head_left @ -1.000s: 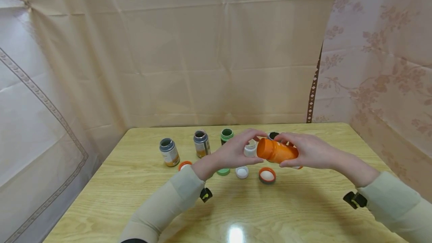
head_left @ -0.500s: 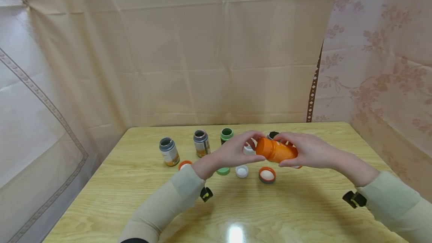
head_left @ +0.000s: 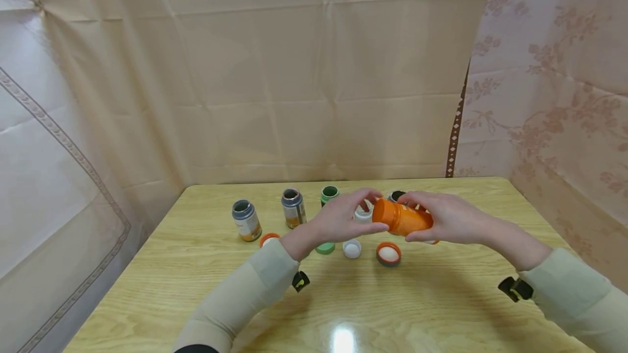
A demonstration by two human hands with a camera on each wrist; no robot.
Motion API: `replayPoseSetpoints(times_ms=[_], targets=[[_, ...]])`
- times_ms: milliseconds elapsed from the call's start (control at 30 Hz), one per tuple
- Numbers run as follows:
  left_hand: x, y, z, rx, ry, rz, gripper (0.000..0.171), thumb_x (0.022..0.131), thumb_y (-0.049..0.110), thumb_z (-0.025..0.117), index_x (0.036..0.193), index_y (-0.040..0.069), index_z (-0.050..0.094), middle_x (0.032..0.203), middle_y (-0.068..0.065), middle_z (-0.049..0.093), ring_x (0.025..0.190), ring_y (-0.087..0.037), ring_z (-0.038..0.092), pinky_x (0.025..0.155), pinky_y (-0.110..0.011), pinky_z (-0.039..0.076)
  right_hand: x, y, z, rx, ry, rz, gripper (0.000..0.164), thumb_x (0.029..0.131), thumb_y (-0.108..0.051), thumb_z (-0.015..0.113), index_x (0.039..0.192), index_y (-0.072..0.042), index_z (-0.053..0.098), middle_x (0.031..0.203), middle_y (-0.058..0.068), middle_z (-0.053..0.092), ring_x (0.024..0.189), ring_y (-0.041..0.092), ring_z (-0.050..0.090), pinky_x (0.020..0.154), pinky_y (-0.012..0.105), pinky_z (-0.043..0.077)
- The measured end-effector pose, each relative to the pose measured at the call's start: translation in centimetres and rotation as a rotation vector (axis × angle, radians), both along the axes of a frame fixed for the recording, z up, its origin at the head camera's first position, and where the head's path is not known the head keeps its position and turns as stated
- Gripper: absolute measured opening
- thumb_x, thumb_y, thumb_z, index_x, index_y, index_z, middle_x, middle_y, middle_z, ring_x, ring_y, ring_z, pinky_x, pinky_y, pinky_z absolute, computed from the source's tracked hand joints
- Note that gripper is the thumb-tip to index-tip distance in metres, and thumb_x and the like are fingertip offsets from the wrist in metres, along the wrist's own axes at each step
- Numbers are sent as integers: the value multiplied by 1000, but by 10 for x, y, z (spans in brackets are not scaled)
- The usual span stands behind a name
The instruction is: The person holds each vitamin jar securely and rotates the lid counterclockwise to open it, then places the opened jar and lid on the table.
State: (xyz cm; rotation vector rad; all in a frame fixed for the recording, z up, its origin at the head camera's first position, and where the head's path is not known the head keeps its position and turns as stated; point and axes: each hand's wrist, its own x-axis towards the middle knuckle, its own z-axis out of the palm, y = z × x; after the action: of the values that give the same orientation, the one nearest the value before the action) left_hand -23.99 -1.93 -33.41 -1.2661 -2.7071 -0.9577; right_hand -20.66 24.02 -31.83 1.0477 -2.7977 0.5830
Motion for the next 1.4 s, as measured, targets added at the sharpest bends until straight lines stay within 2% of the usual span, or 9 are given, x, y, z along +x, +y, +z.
replayPoseSetpoints(times_ms=[100,267,367,567,767,1000,1233,1400], targets=[[-1,-1,-1,2,59,-19,69,85,52,69,140,17,45,129,5,55,109,-12,54,85,-29,48,0,1,1,-6,-2,2,61,79,-52,76,124,-16,55,102,-4,63,72,6,54,61,26,48],[-5,-1,-3,89,144,-175,64,85,32,77,138,13,46,133,2,51,113,-13,52,94,-25,44,-1,2,0,-7,11,5,60,78,-52,76,123,-17,55,101,-5,63,74,6,55,62,27,49],[-6,-1,-5,119,162,-248,60,85,21,77,136,11,48,130,0,52,112,-10,51,96,-20,41,-1,2,-1,-8,9,4,59,78,-52,77,122,-18,55,101,-6,63,73,5,55,62,27,49],[-6,0,-5,114,145,-274,56,86,13,76,135,11,49,130,-3,53,110,-10,51,95,-19,41,0,1,-1,-16,-5,2,59,78,-51,77,123,-19,56,102,-6,62,71,5,55,60,26,48],[-6,0,-3,103,57,-240,56,88,22,74,136,10,48,128,1,55,103,-6,53,89,-17,44,0,1,-2,-14,-4,-5,60,77,-50,78,124,-19,56,103,-5,62,69,4,54,59,25,48],[-5,0,-1,88,-70,-163,50,90,34,71,131,14,50,108,8,58,89,-6,56,77,-19,51,0,0,-1,-6,-16,-1,62,78,-51,77,125,-17,55,104,-4,63,71,5,54,60,26,48],[-3,2,-1,42,-91,-56,50,89,45,68,127,17,53,99,9,59,82,-6,57,70,-19,51,0,-1,-1,8,-4,-4,61,79,-50,77,125,-17,55,103,-4,62,71,5,53,60,25,48],[-1,1,0,23,-64,-13,64,86,52,69,136,18,48,111,8,60,95,-10,57,74,-23,51,0,0,-2,2,-5,-4,59,78,-48,78,124,-18,55,103,-5,63,72,5,54,61,27,47]])
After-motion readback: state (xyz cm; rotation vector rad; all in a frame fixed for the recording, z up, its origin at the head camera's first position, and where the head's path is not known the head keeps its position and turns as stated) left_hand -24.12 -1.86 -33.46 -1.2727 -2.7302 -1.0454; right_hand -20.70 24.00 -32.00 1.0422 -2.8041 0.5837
